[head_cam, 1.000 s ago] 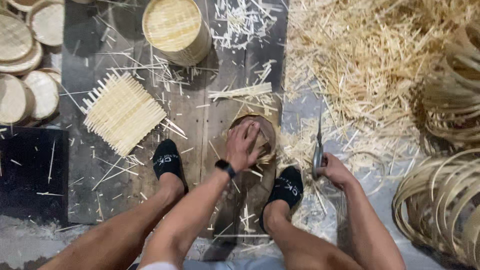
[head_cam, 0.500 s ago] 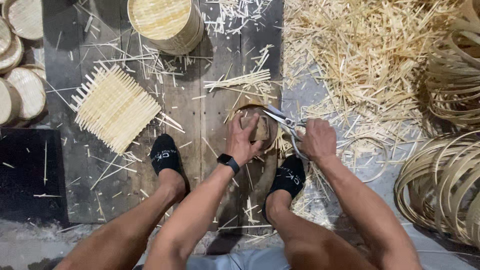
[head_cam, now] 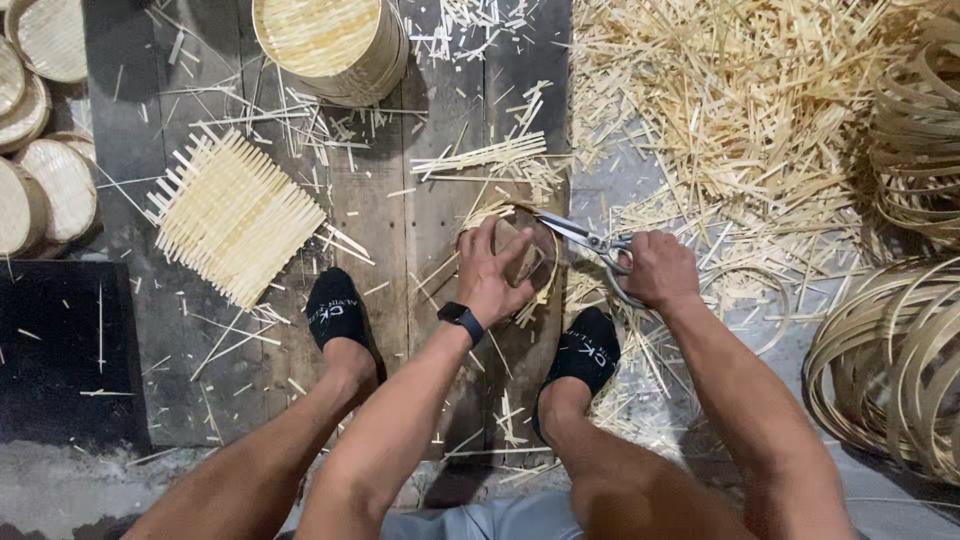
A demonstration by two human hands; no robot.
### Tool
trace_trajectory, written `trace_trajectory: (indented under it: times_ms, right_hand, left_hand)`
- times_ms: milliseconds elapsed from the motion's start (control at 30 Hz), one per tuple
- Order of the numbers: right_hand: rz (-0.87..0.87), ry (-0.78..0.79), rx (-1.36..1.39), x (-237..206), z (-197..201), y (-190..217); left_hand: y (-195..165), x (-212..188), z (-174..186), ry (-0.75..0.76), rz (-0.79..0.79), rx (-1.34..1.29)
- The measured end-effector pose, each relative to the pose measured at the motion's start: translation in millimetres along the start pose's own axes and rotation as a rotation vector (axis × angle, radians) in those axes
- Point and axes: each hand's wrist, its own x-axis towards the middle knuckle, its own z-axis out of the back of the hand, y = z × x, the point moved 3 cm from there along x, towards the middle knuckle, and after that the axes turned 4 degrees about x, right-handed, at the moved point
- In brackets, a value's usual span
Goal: The person sits on the floor of a bamboo workshop and assembles round bamboo baskets. They fit a woven bamboo mat into a bent bamboo rim, press the mat edges into the rim, trim excess material with scissors, and tie the rim with a thin bamboo strip.
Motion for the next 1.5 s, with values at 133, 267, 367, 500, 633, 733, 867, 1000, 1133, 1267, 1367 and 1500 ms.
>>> trace_trajectory:
  times_ms: [133, 267, 367, 500, 633, 733, 867, 1000, 1133, 1267, 1367, 1500]
  right_hand:
    - [-0.006, 0.062, -0.051, 7.4, -8.1, -1.0]
    - [-0.021, 0.033, -0.003, 9.9, -10.1, -3.1]
    - [-0.04, 0.105, 0.004, 7.8, -10.4, -2.5]
    - [0.1, -0.182, -0.007, 3.8, 0.9, 5.6]
    - [-0.062, 0.119, 0.049, 2.2, -9.2, 1.7]
    - [0.032, -0.039, -0.015, 3.7, -5.6, 2.7]
    - [0.031, -0.005, -0.005, 6.4, -4.2, 1.5]
    - [-0.09, 0.19, 0.075, 4.9, -2.9, -1.0]
    - [-0.003, 0.068, -0.05, 5.2, 0.8, 7.6]
    - [-0.039, 0.162, -0.04, 6.4, -6.3, 3.9]
    - [-0.019, 0.201, -0.066, 8.2, -9.1, -2.4]
    - [0.147, -0.155, -0.124, 12.8, -1.3, 5.4]
  left_hand:
    - [4.0, 7.5, 5.7, 0.133, -0.079, -0.041]
    - [-8.1, 4.4, 11.4, 0.098, -0.136, 0.162]
    - [-14.6, -5.5, 3.7, -0.163, 0.356, -0.149]
    - [-23.1, -3.9, -5.4, -0.199, 0.135, -0.038]
    - [-12.3, -4.3, -6.8, -0.101, 0.13, -0.074]
    - [-8.6, -6.0, -5.2, -0.124, 0.108, -0.098]
    - [-3.1, -5.1, -6.7, -0.014, 0.007, -0.145]
    - [6.7, -2.5, -5.0, 0.098, -0.021, -0.043]
    - [7.5, 6.4, 2.3, 0.246, -0.103, -0.094]
    - [0.8, 10.0, 12.7, 0.355, -0.169, -0.007]
    - [-11.9, 2.1, 15.3, -0.011, 0.008, -0.076]
    - [-18.1, -8.3, -4.5, -0.149, 0.264, -0.071]
